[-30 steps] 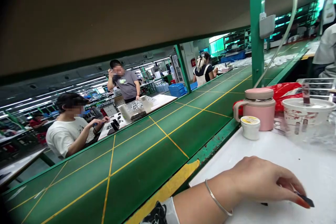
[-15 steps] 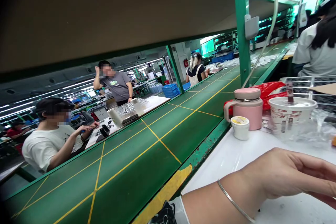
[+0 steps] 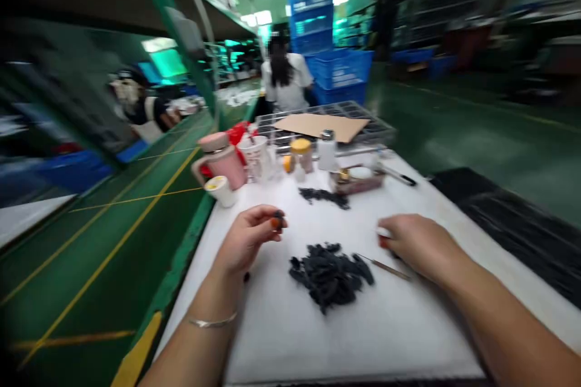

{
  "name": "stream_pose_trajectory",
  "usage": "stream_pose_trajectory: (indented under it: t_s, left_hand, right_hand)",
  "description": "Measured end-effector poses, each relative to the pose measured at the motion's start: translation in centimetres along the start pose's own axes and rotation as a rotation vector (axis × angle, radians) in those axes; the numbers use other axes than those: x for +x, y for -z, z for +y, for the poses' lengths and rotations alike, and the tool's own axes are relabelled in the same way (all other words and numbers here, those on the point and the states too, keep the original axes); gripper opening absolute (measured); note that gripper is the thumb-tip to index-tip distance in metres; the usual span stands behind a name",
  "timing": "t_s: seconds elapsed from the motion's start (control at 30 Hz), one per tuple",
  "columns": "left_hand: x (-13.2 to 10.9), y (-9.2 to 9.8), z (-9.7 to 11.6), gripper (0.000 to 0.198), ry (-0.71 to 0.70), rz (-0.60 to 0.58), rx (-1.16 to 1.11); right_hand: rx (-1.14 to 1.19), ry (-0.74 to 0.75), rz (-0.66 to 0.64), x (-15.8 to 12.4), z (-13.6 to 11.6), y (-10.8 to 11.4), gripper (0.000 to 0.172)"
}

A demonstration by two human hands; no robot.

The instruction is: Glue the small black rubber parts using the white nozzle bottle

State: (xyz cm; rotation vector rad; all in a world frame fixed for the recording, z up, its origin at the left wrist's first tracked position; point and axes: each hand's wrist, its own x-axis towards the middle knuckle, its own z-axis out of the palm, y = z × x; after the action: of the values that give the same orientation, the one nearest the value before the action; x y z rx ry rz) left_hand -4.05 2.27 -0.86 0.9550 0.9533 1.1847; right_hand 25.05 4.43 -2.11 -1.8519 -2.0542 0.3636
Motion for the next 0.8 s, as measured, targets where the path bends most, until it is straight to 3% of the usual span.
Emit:
stream_pose_trajectory:
  t_s: [0.07,0.27,0.43,0.63,0.8]
  left_hand:
    - [-0.2,-0.3,0.0,0.021,0.019,-0.046,0.035]
    - [-0.8,-1.0,-0.2,0.019,0.06,-0.099,0.09]
    - [-0.6,-1.0,-0.2,0.02,0.069,-0.08,0.069]
    - [-0.6,-1.0,-0.3,0.02,0.058,-0.079,0.078]
    - [-0.5,-0.9,-0.3,0.022,0.068,-0.062,0.06]
  right_hand:
    - [-0.092,0.0,-0.158,-0.9,0.8,1.1,0.015]
    - [-0.151,-0.032,-0.147,-1.1,0.7,2.2,0.011]
    - [-0.131,0.032,-0.212,-2.3,1.1,2.2,0.007]
    - [-0.098,0.088,-0.167,-2.4,1.2,1.0,0.015]
    - [0.007,0.055,-0.051,-2.2,1.1,1.6,0.009]
